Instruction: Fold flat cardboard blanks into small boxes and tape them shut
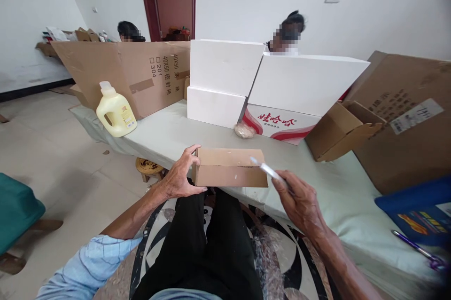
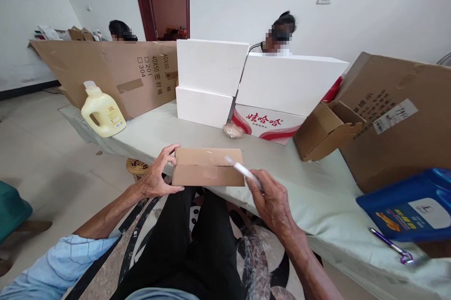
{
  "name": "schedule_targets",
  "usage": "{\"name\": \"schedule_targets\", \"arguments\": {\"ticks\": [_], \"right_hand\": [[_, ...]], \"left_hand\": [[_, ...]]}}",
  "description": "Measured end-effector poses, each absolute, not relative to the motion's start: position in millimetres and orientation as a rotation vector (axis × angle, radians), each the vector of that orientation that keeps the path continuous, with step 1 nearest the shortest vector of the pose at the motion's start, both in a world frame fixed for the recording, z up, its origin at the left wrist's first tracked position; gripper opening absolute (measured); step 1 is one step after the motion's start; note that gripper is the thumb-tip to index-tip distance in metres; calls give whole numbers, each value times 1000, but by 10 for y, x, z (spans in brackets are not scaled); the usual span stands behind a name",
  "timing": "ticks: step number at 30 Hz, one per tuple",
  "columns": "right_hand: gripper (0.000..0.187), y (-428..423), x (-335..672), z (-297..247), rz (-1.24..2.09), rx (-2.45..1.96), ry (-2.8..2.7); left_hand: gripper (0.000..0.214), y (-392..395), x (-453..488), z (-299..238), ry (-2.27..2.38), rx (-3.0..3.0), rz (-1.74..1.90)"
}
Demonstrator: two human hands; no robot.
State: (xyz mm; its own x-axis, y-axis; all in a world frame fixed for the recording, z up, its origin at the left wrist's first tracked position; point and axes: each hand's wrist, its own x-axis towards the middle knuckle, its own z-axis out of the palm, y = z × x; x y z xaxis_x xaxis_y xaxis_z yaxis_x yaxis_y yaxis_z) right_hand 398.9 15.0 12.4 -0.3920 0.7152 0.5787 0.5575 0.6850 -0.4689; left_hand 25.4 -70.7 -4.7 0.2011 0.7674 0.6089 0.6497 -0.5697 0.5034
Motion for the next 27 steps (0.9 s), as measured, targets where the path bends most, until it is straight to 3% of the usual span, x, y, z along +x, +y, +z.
{"name": "schedule_targets", "arguments": {"ticks": [19, 27], "right_hand": [[36, -7, 3738, 290, 13, -720, -2457], [36, -49, 3746, 387, 70, -668, -2485]], "left_hand": [[60, -722, 313, 17, 1336, 2422, 1386], [62, -718, 328, 24, 1319, 2454, 1402]]}}
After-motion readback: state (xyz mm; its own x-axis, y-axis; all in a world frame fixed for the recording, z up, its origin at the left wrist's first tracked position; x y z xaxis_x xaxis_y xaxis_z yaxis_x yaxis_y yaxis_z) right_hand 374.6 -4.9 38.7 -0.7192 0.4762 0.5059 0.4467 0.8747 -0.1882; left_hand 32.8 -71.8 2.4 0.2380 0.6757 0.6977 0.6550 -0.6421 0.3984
